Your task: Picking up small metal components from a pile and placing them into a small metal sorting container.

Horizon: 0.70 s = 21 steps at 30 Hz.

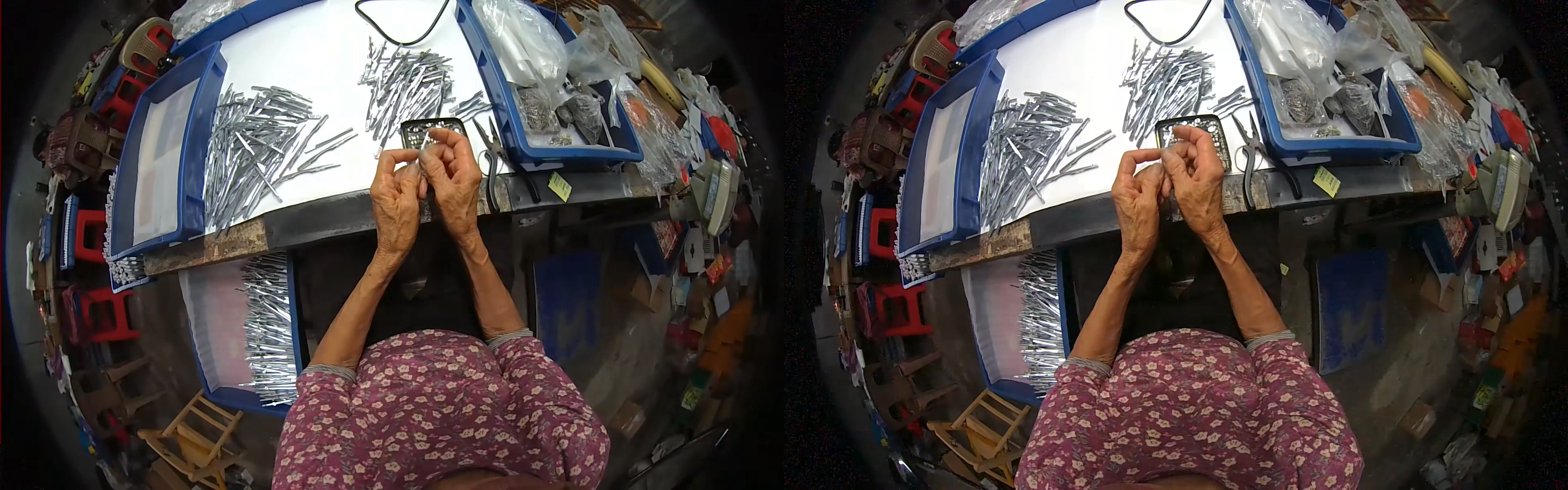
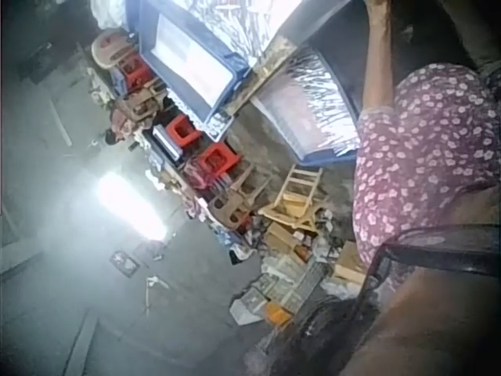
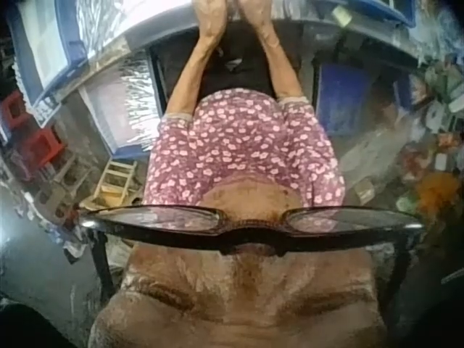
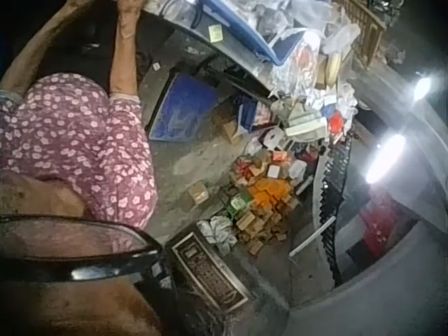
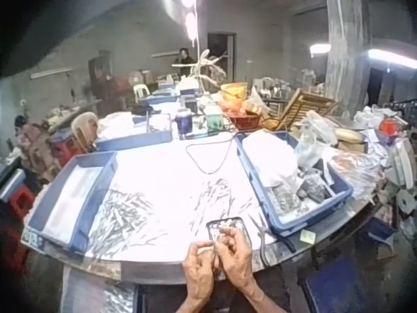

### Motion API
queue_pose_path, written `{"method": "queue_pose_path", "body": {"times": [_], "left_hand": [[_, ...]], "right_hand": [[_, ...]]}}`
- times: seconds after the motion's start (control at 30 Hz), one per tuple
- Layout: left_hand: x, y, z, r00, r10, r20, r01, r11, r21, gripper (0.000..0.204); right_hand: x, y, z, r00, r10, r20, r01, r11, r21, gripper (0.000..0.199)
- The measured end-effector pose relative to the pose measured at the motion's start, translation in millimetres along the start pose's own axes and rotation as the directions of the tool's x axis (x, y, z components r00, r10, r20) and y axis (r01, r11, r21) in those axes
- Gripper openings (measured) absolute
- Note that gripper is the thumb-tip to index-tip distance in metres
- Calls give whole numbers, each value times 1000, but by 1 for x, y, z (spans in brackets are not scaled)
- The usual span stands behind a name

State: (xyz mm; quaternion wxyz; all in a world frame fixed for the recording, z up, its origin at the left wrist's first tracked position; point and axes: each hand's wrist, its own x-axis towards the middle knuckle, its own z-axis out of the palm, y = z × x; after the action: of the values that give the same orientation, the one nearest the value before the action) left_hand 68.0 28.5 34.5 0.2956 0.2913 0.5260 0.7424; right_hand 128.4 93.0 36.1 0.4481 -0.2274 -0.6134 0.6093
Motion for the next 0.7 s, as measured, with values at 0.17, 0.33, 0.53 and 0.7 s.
{"method": "queue_pose_path", "body": {"times": [0.17,0.33,0.53,0.7], "left_hand": [[-4,4,4,999,47,13,-48,996,69,9],[-5,-4,6,995,96,-12,-93,986,135,10],[-6,0,9,998,62,-14,-59,990,126,9],[-6,-6,10,994,104,-27,-102,993,61,8]], "right_hand": [[-1,6,4,988,-140,-67,133,985,-109,25],[2,8,5,950,-300,-87,262,918,-298,26],[1,10,5,959,-260,-108,219,930,-296,25],[0,7,4,963,-240,-120,196,934,-300,24]]}}
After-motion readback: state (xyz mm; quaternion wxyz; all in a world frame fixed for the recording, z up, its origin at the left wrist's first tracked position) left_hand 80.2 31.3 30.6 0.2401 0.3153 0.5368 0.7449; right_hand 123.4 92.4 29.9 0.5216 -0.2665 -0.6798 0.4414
